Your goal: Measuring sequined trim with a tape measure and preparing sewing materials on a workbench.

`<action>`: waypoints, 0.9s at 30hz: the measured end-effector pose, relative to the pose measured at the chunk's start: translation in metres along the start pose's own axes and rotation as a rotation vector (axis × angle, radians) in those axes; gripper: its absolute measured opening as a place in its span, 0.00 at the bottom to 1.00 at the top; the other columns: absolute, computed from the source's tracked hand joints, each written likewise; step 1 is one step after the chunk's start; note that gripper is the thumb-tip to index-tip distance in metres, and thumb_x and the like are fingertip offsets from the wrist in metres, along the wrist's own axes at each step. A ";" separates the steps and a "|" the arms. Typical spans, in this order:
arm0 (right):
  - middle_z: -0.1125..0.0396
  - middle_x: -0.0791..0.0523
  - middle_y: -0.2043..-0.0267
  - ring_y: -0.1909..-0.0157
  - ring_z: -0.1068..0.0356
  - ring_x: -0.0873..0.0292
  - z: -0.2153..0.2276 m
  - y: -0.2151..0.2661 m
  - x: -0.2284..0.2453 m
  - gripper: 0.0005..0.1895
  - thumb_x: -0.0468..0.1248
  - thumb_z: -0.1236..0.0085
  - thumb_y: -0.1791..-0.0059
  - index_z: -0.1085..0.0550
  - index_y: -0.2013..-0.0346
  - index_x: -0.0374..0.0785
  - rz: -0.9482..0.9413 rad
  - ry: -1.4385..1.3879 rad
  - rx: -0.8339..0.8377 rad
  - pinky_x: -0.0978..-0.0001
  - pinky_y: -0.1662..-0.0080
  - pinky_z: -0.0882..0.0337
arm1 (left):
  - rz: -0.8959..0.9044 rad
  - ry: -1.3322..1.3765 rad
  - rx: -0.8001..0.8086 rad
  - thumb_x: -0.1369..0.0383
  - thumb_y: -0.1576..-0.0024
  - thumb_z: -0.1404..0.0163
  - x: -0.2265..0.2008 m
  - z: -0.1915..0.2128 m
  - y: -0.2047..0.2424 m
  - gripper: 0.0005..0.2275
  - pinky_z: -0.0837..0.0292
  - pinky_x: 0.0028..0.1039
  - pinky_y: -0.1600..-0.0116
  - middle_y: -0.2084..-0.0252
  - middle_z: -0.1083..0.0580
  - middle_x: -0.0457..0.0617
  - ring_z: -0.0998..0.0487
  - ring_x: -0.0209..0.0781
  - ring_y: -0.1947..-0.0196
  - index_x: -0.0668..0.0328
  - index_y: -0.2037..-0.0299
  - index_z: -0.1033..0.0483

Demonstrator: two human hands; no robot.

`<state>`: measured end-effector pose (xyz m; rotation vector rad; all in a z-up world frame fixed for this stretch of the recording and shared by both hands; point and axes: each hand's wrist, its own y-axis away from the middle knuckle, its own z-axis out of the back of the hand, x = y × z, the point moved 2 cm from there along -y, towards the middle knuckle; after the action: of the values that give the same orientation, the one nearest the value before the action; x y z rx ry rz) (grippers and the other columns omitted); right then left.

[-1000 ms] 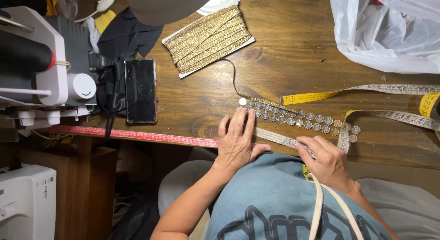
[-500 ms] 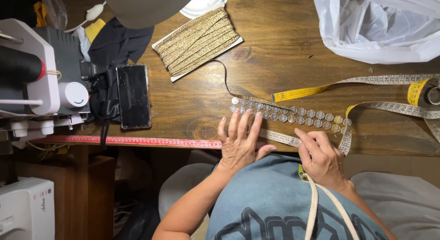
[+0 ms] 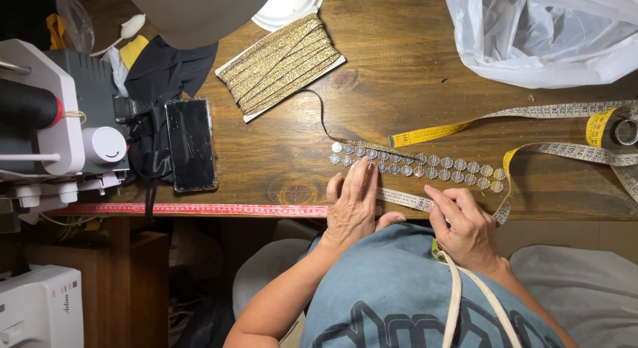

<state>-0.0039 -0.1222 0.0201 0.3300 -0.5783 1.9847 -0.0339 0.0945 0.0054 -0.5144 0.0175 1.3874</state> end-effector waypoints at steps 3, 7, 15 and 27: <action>0.33 0.61 0.63 0.68 0.27 0.56 -0.002 0.001 -0.004 0.17 0.37 0.45 0.48 0.20 0.46 0.54 0.002 0.007 -0.022 0.63 0.65 0.24 | -0.022 0.015 -0.006 0.34 0.45 0.60 -0.005 -0.001 -0.002 0.43 0.51 0.48 0.29 0.28 0.39 0.63 0.36 0.53 0.29 0.65 0.32 0.35; 0.33 0.62 0.63 0.68 0.27 0.57 0.000 0.000 -0.005 0.17 0.39 0.44 0.49 0.20 0.47 0.57 0.006 0.035 -0.039 0.63 0.64 0.24 | -0.052 0.065 0.026 0.34 0.46 0.60 -0.011 -0.013 -0.005 0.42 0.49 0.46 0.28 0.30 0.38 0.61 0.35 0.51 0.29 0.63 0.33 0.34; 0.33 0.63 0.64 0.69 0.27 0.57 0.004 -0.005 -0.004 0.15 0.39 0.44 0.49 0.20 0.48 0.55 0.003 -0.018 -0.049 0.64 0.65 0.25 | -0.112 0.106 0.025 0.35 0.45 0.59 -0.028 -0.013 -0.015 0.40 0.48 0.46 0.30 0.32 0.36 0.62 0.33 0.51 0.32 0.66 0.36 0.31; 0.33 0.62 0.62 0.67 0.26 0.55 -0.010 0.012 -0.023 0.15 0.39 0.42 0.53 0.21 0.52 0.48 0.032 -0.037 -0.004 0.61 0.64 0.24 | -0.196 0.123 0.021 0.35 0.44 0.62 -0.056 -0.023 -0.032 0.41 0.45 0.44 0.33 0.35 0.35 0.62 0.32 0.53 0.36 0.70 0.37 0.31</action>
<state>-0.0032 -0.1393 -0.0018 0.3572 -0.6147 2.0114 -0.0082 0.0310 0.0129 -0.5681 0.0795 1.1618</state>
